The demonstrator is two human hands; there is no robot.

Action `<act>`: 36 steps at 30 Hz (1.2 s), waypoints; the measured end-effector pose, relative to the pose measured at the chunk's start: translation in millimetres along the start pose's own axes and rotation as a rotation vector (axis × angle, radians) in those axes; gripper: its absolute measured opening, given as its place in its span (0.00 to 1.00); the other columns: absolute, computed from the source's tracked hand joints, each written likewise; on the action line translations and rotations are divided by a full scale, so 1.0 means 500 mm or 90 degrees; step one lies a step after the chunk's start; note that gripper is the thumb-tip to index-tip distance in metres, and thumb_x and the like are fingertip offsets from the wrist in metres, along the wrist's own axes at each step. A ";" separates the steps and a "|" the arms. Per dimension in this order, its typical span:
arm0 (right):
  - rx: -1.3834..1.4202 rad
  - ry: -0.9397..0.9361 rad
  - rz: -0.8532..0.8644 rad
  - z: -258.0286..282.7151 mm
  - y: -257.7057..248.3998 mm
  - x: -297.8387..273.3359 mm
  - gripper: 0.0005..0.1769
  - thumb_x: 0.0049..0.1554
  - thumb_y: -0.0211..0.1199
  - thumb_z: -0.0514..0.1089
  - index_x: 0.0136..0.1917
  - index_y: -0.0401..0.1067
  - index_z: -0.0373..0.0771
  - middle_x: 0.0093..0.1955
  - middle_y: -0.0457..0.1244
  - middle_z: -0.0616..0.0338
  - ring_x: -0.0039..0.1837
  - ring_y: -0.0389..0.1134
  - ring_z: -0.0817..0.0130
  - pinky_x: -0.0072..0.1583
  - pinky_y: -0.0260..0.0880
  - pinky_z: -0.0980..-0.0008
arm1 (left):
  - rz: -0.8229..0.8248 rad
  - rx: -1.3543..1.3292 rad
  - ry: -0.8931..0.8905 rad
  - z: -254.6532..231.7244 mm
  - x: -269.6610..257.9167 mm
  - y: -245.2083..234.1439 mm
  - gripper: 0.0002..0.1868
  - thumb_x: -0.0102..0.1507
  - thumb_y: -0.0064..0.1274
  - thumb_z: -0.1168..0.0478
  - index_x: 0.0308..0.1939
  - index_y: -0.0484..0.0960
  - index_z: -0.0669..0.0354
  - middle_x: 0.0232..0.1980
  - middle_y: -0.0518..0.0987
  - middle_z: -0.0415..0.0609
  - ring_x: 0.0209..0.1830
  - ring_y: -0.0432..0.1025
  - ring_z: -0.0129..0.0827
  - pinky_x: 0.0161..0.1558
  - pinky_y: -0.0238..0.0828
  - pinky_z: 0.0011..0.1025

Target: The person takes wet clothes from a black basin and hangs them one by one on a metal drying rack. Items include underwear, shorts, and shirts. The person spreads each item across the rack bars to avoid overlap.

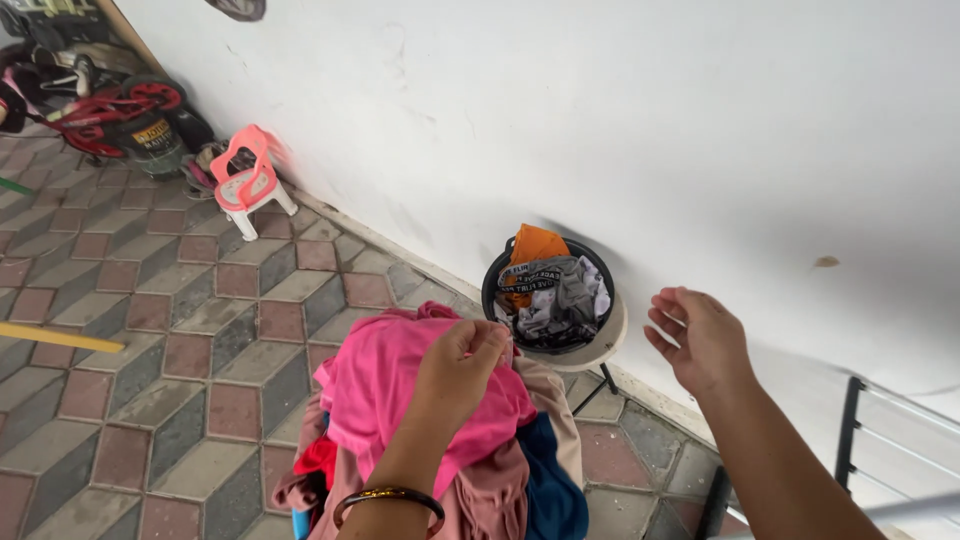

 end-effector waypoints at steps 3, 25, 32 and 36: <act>-0.081 0.058 0.002 -0.079 0.055 0.137 0.10 0.54 0.52 0.43 0.48 0.67 0.37 0.43 0.61 0.54 0.47 0.63 0.63 0.51 0.67 0.58 | -0.004 -0.019 -0.027 0.033 0.156 0.034 0.14 0.58 0.47 0.51 0.42 0.80 0.51 0.36 0.81 0.44 0.42 0.75 0.32 0.45 0.68 0.30; -1.109 0.055 0.255 -0.441 0.181 0.601 0.31 0.43 0.65 0.53 0.60 0.61 0.72 0.77 0.20 0.50 0.77 0.22 0.51 0.66 0.49 0.55 | -0.040 -0.144 -0.323 0.367 0.542 0.266 0.13 0.58 0.47 0.58 0.43 0.78 0.59 0.40 0.78 0.44 0.37 0.69 0.25 0.41 0.65 0.20; -0.920 -0.035 0.213 -0.451 0.155 0.634 0.22 0.41 0.63 0.51 0.51 0.72 0.46 0.57 0.58 0.56 0.57 0.61 0.60 0.56 0.64 0.67 | -0.030 -0.139 -0.348 0.320 0.533 0.255 0.14 0.58 0.46 0.57 0.44 0.79 0.59 0.40 0.77 0.43 0.41 0.69 0.24 0.45 0.64 0.20; -0.601 -0.088 0.021 -0.302 0.196 0.547 0.09 0.44 0.64 0.46 0.35 0.73 0.39 0.34 0.62 0.60 0.34 0.60 0.71 0.38 0.61 0.72 | -0.013 -0.203 -0.382 0.284 0.518 0.253 0.15 0.59 0.45 0.58 0.46 0.78 0.58 0.41 0.76 0.42 0.40 0.67 0.24 0.43 0.62 0.22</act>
Point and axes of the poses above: each hand's wrist, its own x-axis towards the middle knuckle, its own y-axis out of the palm, z = x × y, the point moved 4 cm from there along x, towards the middle knuckle
